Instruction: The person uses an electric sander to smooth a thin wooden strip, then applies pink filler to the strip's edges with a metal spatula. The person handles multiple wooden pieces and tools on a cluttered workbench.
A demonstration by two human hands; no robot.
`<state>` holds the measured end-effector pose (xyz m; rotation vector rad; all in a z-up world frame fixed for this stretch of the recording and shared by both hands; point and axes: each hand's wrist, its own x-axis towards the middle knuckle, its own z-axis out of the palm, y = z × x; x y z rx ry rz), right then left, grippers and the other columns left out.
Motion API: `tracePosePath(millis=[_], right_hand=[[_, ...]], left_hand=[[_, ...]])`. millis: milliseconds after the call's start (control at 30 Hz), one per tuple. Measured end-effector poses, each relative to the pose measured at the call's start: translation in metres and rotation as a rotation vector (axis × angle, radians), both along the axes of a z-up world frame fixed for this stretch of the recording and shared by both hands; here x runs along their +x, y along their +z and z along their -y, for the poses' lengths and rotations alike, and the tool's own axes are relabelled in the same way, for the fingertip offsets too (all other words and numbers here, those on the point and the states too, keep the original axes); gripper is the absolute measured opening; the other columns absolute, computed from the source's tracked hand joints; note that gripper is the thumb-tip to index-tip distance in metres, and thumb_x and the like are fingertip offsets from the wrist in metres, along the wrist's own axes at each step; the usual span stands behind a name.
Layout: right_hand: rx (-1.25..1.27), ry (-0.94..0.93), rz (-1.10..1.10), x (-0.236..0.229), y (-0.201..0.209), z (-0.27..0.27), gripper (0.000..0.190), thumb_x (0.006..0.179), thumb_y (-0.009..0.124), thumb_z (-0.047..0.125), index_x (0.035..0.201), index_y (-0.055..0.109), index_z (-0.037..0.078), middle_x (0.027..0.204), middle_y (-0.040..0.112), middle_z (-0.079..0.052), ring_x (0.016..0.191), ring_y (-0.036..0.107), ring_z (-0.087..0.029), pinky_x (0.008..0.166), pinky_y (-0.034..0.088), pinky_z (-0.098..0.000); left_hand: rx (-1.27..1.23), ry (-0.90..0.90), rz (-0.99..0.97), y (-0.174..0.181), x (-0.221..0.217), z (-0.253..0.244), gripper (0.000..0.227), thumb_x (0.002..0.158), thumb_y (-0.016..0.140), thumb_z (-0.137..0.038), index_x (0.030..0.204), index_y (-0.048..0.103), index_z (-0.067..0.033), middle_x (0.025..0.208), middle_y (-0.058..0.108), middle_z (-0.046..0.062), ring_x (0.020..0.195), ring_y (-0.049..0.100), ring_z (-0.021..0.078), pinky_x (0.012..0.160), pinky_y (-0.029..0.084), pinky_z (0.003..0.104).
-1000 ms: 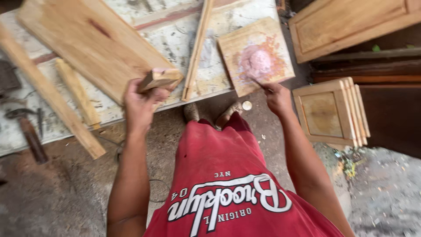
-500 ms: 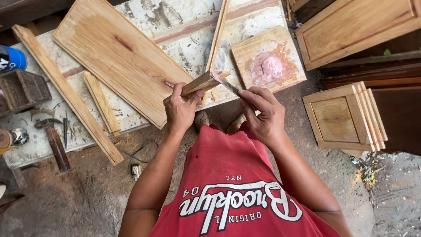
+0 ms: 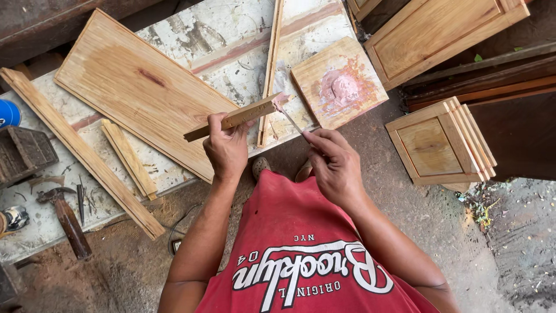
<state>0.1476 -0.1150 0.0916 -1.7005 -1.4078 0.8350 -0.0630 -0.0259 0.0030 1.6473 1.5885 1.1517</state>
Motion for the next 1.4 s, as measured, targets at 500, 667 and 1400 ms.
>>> tracePosePath(millis=[500,667,1400], right_hand=[[-0.093,-0.044,-0.157,0.037,-0.009,-0.003,0.025,0.098,0.061,0.0,0.12,0.072,0.003,0.101,0.073,-0.006,0.077,0.07,-0.009,0.062,0.056,-0.024],[-0.066,0.074,0.003,0.042,-0.007,-0.003,0.023,0.097,0.063,-0.001,0.118,0.073,0.002,0.098,0.074,-0.008,0.075,0.071,-0.012,0.066,0.056,-0.0269],[-0.133,0.287,0.362,0.018,0.025,-0.071,0.076,0.074,0.091,0.018,0.145,0.064,0.012,0.107,0.076,-0.014,0.09,0.073,-0.022,0.078,0.058,-0.0392]], left_hand=[[-0.416,-0.196,-0.408,0.032,-0.042,-0.041,0.047,0.08,0.082,-0.05,0.101,0.075,-0.0091,0.072,0.075,0.006,0.063,0.072,0.0188,0.061,0.055,0.038],[-0.494,-0.249,-0.46,0.032,-0.058,-0.051,0.05,0.075,0.083,-0.049,0.11,0.077,-0.014,0.073,0.074,0.007,0.064,0.072,0.0218,0.062,0.055,0.039],[-0.323,-0.437,-0.73,0.044,-0.029,-0.036,0.047,0.085,0.078,-0.05,0.098,0.07,-0.0059,0.063,0.069,0.01,0.058,0.071,0.0274,0.056,0.057,0.045]])
